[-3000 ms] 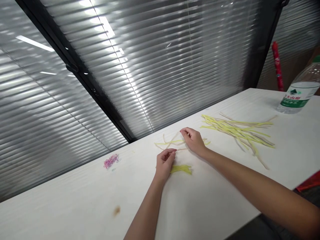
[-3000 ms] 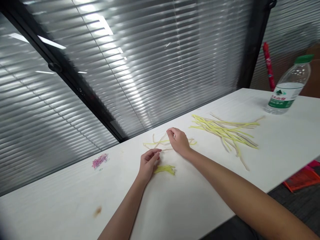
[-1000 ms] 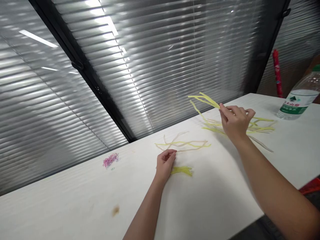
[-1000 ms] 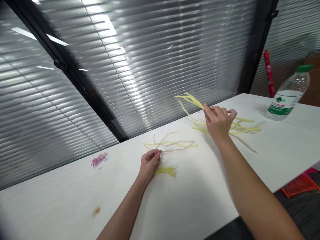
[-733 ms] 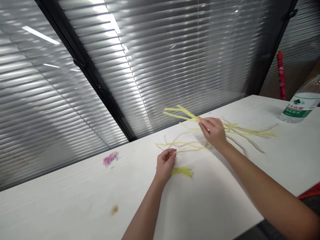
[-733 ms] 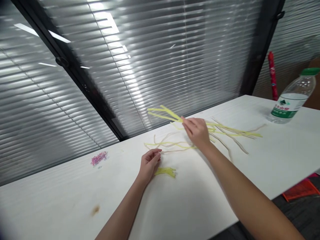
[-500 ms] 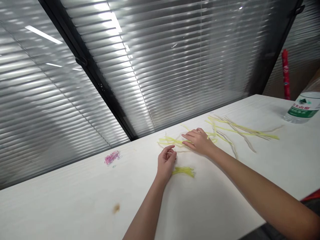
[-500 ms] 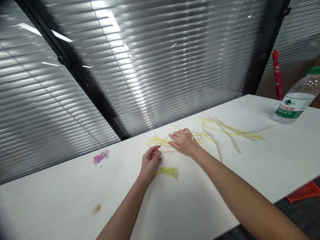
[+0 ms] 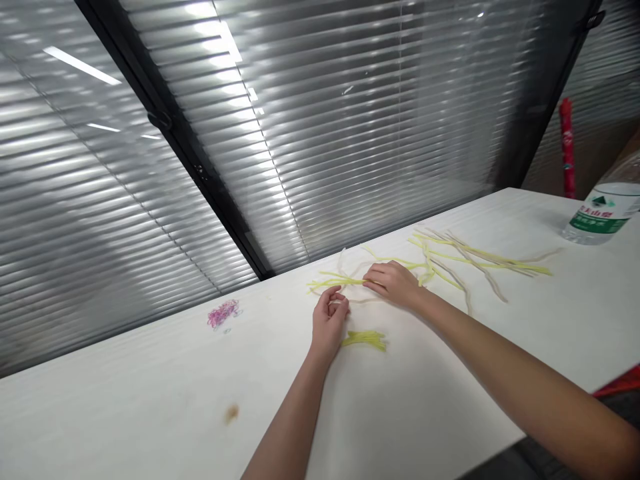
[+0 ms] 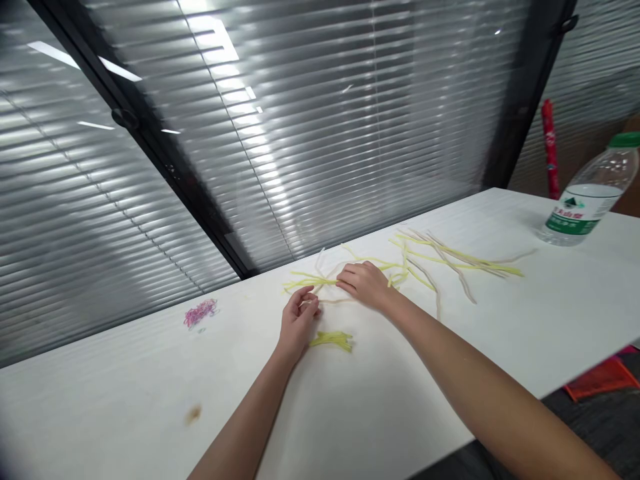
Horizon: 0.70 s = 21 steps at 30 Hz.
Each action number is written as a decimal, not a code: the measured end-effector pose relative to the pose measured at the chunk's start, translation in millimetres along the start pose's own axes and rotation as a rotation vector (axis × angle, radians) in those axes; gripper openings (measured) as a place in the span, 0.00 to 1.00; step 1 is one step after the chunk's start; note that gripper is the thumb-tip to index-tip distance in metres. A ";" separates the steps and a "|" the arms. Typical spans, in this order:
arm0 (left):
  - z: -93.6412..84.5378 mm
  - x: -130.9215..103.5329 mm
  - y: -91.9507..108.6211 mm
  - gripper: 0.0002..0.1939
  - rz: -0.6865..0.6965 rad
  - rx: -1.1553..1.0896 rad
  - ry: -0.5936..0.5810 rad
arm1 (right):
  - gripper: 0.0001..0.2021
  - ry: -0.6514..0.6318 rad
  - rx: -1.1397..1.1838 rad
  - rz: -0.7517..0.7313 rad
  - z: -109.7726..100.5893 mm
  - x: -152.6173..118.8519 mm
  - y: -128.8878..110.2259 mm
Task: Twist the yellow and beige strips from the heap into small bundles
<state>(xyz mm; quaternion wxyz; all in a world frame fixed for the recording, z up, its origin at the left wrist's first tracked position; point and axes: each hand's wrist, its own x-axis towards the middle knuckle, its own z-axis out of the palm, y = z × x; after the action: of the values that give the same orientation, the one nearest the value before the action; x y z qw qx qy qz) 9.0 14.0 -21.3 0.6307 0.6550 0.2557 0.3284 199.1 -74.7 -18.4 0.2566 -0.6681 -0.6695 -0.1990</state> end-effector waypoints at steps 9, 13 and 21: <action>1.6 0.1 4.7 0.26 -0.026 -0.097 0.036 | 0.10 0.174 0.109 -0.169 2.0 2.0 -23.7; -1.8 1.5 2.5 0.21 -0.038 -0.120 0.064 | 0.11 0.146 0.134 -0.192 7.1 1.7 -24.1; -1.4 7.8 -1.0 0.17 -0.056 -0.305 0.142 | 0.08 0.225 0.099 -0.153 4.8 2.9 -24.9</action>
<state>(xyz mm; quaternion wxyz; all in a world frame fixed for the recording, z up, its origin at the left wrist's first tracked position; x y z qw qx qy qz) 13.1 20.9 -21.4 0.7122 0.5193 0.2650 0.3911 174.0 -70.2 -18.5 0.3467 -0.5749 -0.6947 -0.2582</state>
